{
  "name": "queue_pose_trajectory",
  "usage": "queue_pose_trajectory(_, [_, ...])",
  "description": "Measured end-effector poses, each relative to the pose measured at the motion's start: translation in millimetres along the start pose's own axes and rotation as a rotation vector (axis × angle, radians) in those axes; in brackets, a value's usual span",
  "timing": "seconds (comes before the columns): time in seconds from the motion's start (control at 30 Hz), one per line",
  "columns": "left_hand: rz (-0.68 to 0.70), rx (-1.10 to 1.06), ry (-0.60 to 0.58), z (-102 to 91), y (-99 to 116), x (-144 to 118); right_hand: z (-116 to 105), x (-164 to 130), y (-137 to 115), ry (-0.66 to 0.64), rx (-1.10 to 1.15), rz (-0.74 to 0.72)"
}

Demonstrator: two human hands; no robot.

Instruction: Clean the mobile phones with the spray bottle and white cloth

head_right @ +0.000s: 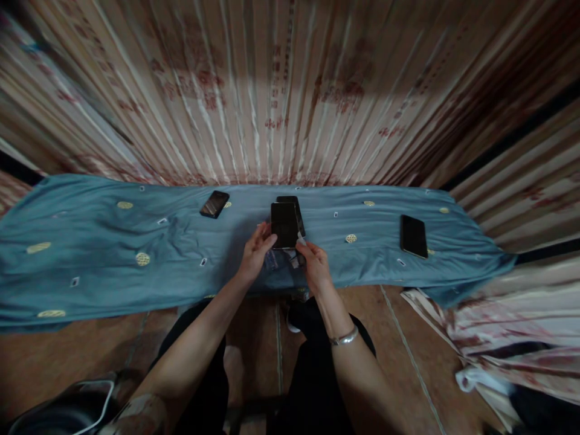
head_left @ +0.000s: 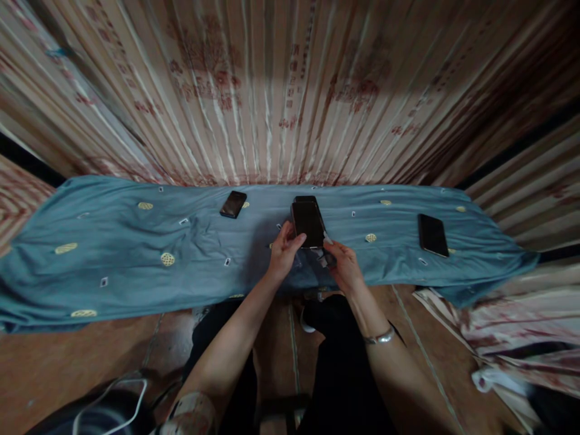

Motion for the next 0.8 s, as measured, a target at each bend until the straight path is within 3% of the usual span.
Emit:
queue_pose_trajectory(0.1, [0.081,0.017,0.033,-1.2,7.8,2.1,1.6,-1.5,2.8,-0.044,-0.012,0.007])
queue_pose_trajectory(0.23, [0.046,-0.028,-0.078,2.0,13.7,-2.9,3.6,-1.4,8.1,-0.088,-0.024,0.029])
queue_pose_trajectory(0.57, [-0.018,-0.125,-0.048,0.9,18.0,-2.8,13.9,-5.3,11.8,-0.177,-0.046,0.04])
queue_pose_trajectory(0.67, [-0.078,-0.166,-0.017,1.0,20.2,-1.9,16.5,-7.8,14.3,-0.188,-0.035,0.054])
queue_pose_trajectory(0.8, [-0.197,-0.181,-0.092,2.1,21.1,-4.7,19.0,-9.1,17.6,-0.227,-0.068,0.048])
Point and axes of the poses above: each hand's wrist, its own x-axis towards the middle knuckle, its own z-axis out of the palm, y = z × x, the point moved 4 cm from there along x, towards the middle knuckle, and after that the axes turned 1 degree about y, right-handed, at the moved point
